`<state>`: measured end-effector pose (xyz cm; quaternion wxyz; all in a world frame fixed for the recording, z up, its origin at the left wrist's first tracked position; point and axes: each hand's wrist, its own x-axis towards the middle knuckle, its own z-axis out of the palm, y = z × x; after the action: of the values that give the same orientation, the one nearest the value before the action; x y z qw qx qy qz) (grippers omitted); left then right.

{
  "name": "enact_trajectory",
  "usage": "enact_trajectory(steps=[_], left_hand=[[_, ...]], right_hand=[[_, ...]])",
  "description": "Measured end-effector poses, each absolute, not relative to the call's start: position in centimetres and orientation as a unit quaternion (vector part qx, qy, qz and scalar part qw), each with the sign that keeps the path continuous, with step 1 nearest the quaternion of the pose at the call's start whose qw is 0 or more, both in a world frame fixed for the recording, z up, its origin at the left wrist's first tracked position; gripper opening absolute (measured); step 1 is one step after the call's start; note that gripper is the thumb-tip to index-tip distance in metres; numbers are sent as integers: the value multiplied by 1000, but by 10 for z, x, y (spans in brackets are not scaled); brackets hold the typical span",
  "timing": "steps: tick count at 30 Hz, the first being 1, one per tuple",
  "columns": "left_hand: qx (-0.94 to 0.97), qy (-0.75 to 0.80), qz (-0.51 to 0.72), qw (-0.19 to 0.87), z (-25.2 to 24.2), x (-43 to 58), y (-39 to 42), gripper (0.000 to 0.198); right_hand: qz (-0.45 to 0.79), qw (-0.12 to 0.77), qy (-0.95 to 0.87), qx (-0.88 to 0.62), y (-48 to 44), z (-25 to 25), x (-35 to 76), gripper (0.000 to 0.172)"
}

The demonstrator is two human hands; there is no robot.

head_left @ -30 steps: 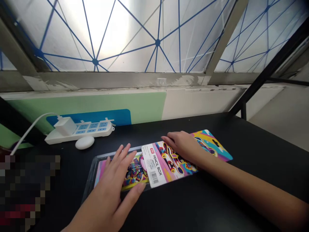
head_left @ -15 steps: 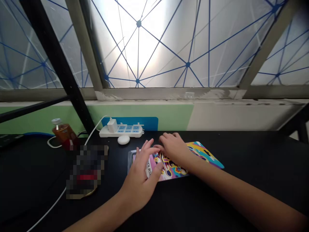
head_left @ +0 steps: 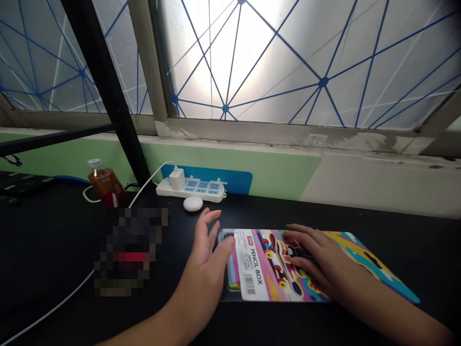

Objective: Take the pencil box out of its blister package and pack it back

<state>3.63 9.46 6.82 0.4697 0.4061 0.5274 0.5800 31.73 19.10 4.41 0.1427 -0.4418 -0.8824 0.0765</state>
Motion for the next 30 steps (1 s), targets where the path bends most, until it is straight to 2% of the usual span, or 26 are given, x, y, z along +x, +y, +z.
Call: enact_trajectory(steps=[4, 9, 14, 19, 25, 30], left_hand=[[410, 509, 601, 460, 65, 43, 90, 45], [352, 490, 621, 500, 67, 36, 101, 40], [286, 507, 639, 503, 72, 30, 109, 31], [243, 499, 652, 516, 74, 25, 115, 25], [182, 460, 640, 588, 75, 35, 112, 29], [169, 435, 618, 633, 76, 45, 103, 42]], right_hand=[[72, 111, -888, -441, 188, 43, 299, 54], [85, 85, -886, -447, 176, 59, 291, 58], [79, 115, -879, -456, 180, 69, 312, 58], [31, 152, -827, -541, 209, 59, 356, 60], [68, 91, -833, -542, 208, 50, 344, 66], [85, 43, -855, -509, 192, 59, 299, 73]])
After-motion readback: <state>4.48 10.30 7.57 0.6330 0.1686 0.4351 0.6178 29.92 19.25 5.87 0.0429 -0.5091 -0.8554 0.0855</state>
